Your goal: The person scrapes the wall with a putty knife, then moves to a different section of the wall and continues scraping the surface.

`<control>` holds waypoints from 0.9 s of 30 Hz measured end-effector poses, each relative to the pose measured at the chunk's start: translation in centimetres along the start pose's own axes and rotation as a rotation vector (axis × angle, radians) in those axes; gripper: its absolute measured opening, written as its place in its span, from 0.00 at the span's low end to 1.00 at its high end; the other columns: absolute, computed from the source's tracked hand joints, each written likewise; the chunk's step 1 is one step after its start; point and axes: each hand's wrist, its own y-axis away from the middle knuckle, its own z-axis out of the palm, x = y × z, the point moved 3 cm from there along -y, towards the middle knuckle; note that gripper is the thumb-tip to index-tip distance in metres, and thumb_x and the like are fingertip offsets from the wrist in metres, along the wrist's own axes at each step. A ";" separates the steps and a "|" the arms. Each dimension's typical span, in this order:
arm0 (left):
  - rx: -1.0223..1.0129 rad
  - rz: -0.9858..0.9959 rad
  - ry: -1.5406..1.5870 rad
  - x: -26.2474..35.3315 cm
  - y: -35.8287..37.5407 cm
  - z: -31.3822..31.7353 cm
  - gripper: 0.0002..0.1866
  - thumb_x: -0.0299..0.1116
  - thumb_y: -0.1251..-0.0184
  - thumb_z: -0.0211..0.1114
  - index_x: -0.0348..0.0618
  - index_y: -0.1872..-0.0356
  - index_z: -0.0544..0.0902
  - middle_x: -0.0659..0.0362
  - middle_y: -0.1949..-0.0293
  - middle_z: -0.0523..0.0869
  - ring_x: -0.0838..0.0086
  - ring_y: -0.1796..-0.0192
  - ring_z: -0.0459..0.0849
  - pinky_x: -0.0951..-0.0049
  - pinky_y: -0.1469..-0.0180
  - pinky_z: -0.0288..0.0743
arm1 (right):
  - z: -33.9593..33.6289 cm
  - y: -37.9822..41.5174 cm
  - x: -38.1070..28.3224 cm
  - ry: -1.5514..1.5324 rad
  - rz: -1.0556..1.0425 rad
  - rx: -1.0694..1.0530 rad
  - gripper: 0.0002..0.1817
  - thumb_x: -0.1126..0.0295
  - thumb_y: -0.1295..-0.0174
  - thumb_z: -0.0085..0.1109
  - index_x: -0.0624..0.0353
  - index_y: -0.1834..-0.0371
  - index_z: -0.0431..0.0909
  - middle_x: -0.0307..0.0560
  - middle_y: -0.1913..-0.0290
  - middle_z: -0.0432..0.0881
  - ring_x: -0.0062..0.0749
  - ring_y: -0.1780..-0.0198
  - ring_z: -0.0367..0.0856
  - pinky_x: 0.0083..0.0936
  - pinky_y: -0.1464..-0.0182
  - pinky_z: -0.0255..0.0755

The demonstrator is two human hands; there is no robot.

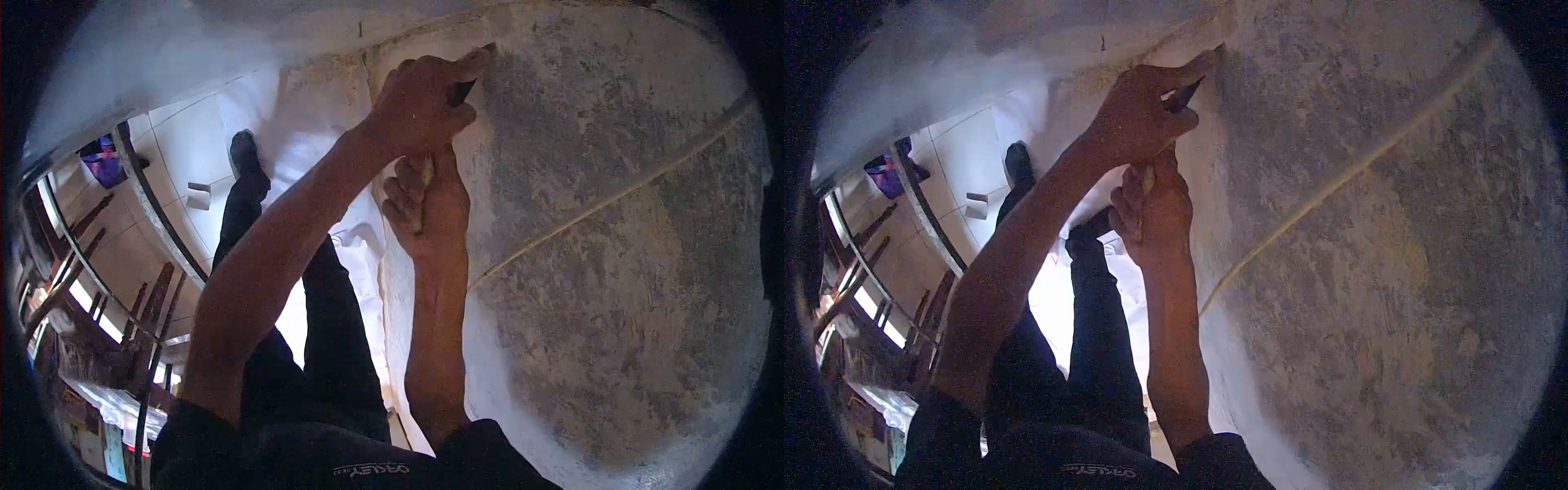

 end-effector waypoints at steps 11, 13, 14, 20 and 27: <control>0.061 0.113 0.037 -1.6 -0.6 0.2 0.31 0.32 0.61 0.65 0.51 0.46 0.73 0.50 0.74 0.80 0.69 0.70 0.81 0.71 0.58 0.72 | -0.3 -1.0 0.3 -0.037 -0.023 0.003 0.15 0.53 0.36 0.41 0.51 0.67 0.69 0.34 0.88 0.67 0.15 0.93 0.58 0.12 0.94 0.52; 0.035 0.112 -0.006 -1.5 0.9 0.7 0.31 0.32 0.60 0.65 0.50 0.47 0.73 0.50 0.74 0.80 0.71 0.70 0.80 0.72 0.59 0.72 | 0.4 -0.3 1.4 -0.110 -0.050 -0.212 0.15 0.53 0.36 0.42 0.51 0.67 0.69 0.34 0.88 0.67 0.15 0.92 0.58 0.12 0.94 0.52; 0.019 0.134 -0.045 -0.9 1.3 0.8 0.30 0.32 0.60 0.65 0.49 0.47 0.73 0.50 0.74 0.80 0.72 0.70 0.80 0.73 0.59 0.73 | 0.5 1.2 1.7 0.018 -0.061 0.119 0.15 0.53 0.36 0.42 0.51 0.68 0.69 0.34 0.88 0.67 0.15 0.92 0.58 0.12 0.94 0.52; 0.021 0.029 -0.129 -0.1 -1.6 -0.5 0.29 0.32 0.60 0.65 0.47 0.49 0.75 0.47 0.72 0.81 0.67 0.67 0.82 0.71 0.57 0.73 | 0.0 -0.7 -0.6 0.051 -0.022 0.223 0.15 0.53 0.36 0.41 0.51 0.69 0.69 0.34 0.89 0.65 0.16 0.94 0.57 0.13 0.95 0.52; 0.131 0.159 0.160 -0.3 1.2 1.0 0.29 0.35 0.59 0.64 0.55 0.48 0.73 0.50 0.73 0.80 0.58 0.70 0.80 0.61 0.60 0.74 | -0.6 0.1 0.3 0.295 -0.139 0.259 0.15 0.54 0.35 0.38 0.50 0.69 0.68 0.33 0.90 0.64 0.15 0.94 0.56 0.13 0.94 0.50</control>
